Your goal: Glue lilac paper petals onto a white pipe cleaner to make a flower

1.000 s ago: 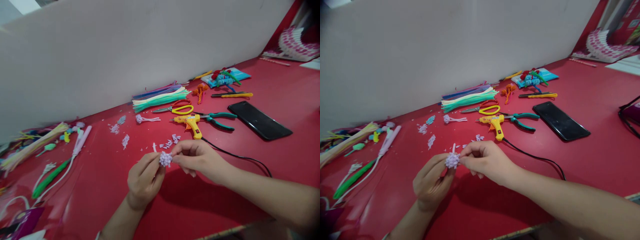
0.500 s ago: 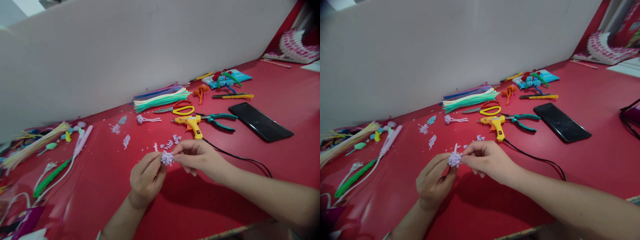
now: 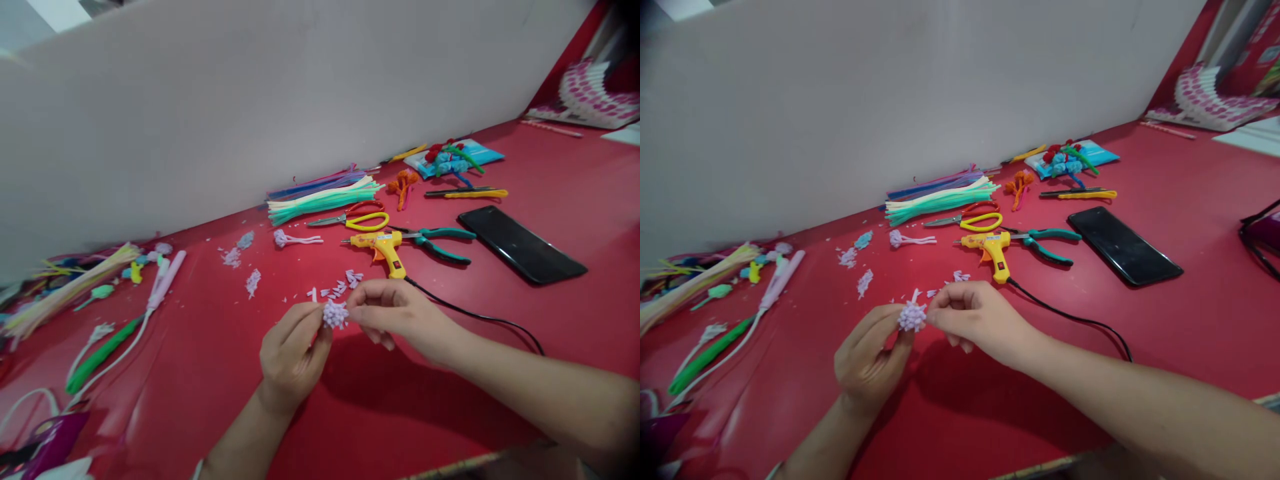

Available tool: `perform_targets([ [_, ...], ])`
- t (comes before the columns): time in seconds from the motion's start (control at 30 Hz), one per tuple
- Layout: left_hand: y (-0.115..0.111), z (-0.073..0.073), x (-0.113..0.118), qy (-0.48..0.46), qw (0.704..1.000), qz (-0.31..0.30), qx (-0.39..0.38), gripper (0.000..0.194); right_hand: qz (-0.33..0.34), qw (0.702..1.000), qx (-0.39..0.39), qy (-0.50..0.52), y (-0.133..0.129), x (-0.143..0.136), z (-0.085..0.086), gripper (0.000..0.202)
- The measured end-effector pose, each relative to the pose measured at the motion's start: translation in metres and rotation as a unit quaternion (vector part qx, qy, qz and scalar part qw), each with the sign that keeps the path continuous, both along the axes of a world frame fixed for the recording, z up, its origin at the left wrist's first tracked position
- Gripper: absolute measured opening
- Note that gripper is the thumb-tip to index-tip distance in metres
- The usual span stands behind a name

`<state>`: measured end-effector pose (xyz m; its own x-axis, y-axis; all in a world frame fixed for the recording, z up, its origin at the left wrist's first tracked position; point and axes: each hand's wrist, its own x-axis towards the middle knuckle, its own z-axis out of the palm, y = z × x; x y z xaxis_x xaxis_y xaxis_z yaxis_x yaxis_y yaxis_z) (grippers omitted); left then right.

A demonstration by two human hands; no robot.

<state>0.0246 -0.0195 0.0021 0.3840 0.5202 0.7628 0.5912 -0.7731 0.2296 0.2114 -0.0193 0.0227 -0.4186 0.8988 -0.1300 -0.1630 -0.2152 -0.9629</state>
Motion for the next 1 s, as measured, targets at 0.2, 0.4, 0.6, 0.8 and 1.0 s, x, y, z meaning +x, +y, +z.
perform_targets([
  [0.2, -0.0008, 0.0021, 0.0010, 0.010, 1.000, -0.004, -0.011, 0.025, -0.006, 1.000, -0.006, -0.014, 0.0002, -0.0019, 0.0018, 0.011],
  [0.4, -0.0007, 0.0028, 0.0013, 0.015, 1.000, -0.004, -0.007, 0.024, -0.006, 1.000, -0.001, -0.015, 0.0001, -0.0006, 0.0027, 0.013],
  [0.6, 0.0002, 0.0032, 0.0018, -0.005, 1.000, 0.021, -0.015, 0.015, -0.029, 1.000, -0.002, -0.002, 0.0015, -0.0010, 0.0019, 0.018],
  [0.8, 0.0002, 0.0038, 0.0032, -0.040, 0.997, 0.009, -0.059, 0.016, -0.030, 0.999, -0.015, 0.021, 0.0015, -0.0028, -0.0022, 0.032],
  [1.0, -0.0009, 0.0044, 0.0038, -0.048, 0.996, 0.020, -0.077, 0.015, -0.026, 0.999, -0.015, 0.039, 0.0038, -0.0028, -0.0032, 0.032],
])
